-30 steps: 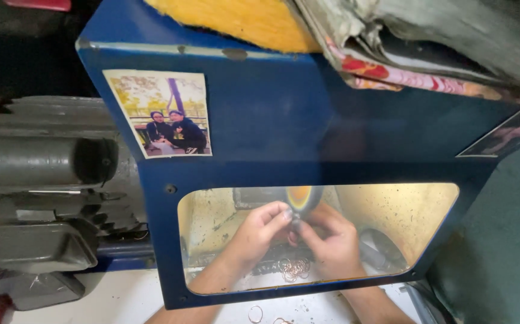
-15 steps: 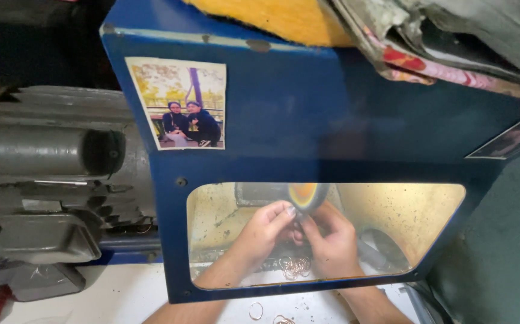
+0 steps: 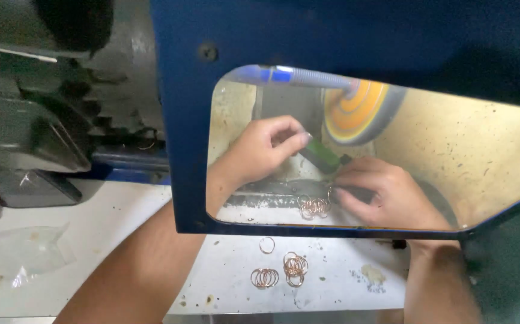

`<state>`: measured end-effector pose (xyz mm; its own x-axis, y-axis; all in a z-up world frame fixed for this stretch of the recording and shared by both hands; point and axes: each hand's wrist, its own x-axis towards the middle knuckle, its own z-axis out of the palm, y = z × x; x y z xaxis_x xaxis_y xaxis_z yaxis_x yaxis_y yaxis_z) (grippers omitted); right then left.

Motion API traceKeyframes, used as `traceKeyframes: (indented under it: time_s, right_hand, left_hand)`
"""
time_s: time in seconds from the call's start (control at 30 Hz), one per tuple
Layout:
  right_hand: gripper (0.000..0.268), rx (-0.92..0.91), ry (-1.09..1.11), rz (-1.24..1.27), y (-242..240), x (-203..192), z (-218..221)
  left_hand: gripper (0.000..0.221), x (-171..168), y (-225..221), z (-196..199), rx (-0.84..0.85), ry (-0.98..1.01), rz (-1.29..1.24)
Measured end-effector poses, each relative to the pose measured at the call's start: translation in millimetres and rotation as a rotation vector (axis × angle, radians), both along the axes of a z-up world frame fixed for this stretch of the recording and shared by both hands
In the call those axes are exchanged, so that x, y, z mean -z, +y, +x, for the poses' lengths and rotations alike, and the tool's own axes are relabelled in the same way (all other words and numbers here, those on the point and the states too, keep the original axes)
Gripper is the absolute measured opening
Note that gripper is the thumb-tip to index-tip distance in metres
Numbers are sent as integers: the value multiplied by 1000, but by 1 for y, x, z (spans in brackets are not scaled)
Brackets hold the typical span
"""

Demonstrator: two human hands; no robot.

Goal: Polishing metal rings using a bench-mounted polishing machine with a rotating wheel.

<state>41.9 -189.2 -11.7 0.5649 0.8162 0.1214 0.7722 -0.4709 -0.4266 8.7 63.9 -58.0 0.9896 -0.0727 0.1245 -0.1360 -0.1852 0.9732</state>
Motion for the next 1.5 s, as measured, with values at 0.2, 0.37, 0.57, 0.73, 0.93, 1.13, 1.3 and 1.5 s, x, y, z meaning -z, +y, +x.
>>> traceKeyframes:
  time_s: [0.2,0.37,0.57,0.73,0.93,1.13,1.3,1.5]
  right_hand:
    - [22,-94,78,-181,0,-2,1]
    - [21,-175,90,-32,20,0,-18]
    - [23,-333,189,-205,64,23,-58]
    - [21,-343,176,-176,64,28,-58]
    - [12,-384,36,-92,56,30,-56]
    - [6,-419,-175,19,49,28,-54]
    - [27,67,217,208,17,29,-16]
    - [11,-282,-113,55,48,16,-44]
  left_hand:
    - [18,1,-4,-3,35,13,129]
    - [17,9,-1,-2,15,15,165]
    - [18,13,0,2,10,0,207]
    - [20,8,-1,1,21,24,206]
    - [18,4,-10,4,18,53,213]
    - [16,5,-15,6,5,72,200]
    - [17,2,-12,4,15,14,40]
    - [15,10,-13,11,-2,26,59]
